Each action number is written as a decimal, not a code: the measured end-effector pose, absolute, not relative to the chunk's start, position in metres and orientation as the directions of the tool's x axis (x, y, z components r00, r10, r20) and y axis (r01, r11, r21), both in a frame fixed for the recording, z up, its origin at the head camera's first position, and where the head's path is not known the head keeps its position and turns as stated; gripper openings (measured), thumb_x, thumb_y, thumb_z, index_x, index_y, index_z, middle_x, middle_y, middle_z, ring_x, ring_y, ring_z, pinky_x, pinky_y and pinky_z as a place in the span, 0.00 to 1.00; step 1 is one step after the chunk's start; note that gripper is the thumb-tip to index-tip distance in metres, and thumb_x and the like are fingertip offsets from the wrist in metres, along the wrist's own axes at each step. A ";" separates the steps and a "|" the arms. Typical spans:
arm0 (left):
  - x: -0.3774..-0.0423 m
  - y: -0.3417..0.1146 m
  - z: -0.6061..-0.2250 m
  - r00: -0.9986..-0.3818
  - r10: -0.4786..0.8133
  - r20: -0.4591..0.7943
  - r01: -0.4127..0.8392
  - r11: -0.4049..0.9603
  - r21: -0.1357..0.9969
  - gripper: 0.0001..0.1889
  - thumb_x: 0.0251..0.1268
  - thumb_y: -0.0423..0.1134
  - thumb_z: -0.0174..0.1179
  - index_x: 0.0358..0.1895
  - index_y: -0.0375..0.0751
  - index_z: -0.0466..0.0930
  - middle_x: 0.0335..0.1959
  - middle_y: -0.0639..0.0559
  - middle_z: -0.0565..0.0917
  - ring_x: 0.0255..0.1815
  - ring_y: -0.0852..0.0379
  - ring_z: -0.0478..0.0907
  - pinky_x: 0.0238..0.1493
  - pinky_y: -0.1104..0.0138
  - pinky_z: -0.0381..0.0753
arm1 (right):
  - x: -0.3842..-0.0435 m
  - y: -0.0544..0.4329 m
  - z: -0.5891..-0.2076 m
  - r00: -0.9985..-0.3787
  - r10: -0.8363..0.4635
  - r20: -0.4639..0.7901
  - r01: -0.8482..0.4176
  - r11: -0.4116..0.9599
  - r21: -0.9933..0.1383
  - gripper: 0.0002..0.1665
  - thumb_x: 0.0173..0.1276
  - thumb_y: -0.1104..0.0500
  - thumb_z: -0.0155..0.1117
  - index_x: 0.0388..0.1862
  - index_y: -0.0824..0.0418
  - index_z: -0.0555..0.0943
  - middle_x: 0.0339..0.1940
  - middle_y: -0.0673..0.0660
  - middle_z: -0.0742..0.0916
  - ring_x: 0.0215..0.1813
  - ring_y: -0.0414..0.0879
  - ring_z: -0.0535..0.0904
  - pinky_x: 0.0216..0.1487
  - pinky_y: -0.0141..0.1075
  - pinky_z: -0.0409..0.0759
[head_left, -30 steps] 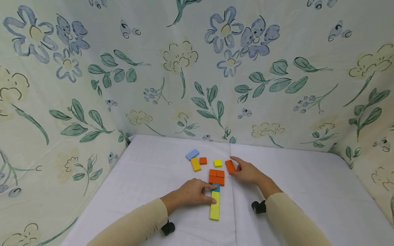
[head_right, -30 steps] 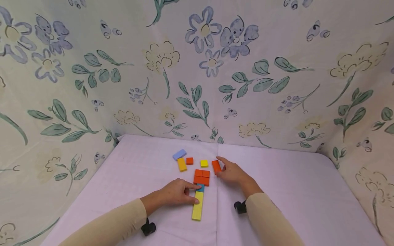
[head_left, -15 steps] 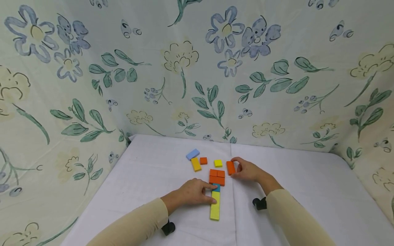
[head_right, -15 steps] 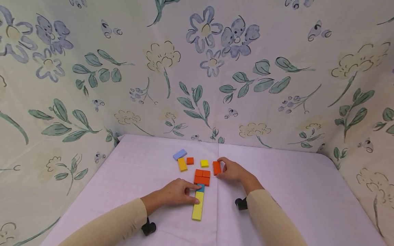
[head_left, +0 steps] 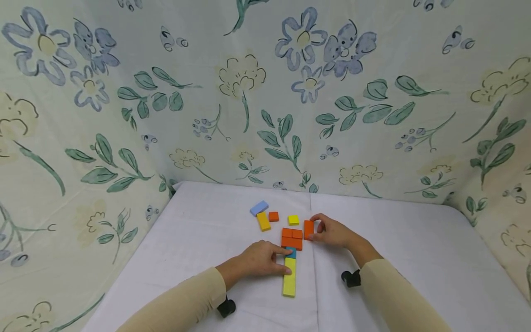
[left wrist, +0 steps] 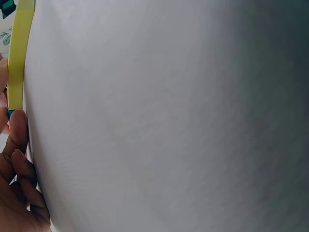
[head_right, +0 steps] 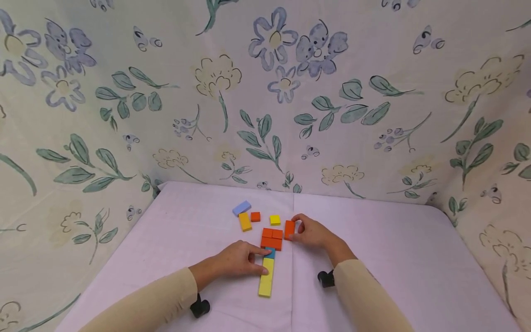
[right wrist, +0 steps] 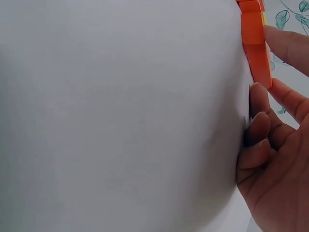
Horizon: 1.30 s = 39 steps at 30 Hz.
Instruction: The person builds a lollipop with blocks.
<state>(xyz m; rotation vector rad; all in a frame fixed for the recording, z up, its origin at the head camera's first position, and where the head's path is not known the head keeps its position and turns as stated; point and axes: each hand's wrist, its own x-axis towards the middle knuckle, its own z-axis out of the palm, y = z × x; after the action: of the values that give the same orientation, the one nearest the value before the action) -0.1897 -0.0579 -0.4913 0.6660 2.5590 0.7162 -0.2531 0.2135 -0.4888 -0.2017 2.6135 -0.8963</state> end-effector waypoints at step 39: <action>-0.190 -0.055 -0.490 -0.803 0.548 -0.234 0.370 0.766 0.525 0.30 0.58 0.66 0.69 0.66 0.71 0.79 0.18 0.60 0.73 0.22 0.63 0.70 0.27 0.71 0.64 | -0.249 0.205 -0.489 -0.935 -0.208 -0.286 0.008 0.796 -0.605 0.28 0.70 0.51 0.69 0.66 0.51 0.74 0.35 0.56 0.74 0.37 0.49 0.71 0.37 0.38 0.66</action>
<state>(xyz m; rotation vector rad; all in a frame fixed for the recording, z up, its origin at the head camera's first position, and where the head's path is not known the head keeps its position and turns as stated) -0.1898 -0.0551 -0.4898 0.7009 2.5853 0.6564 -0.2488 0.2048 -0.4887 -0.1522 2.6459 -0.8938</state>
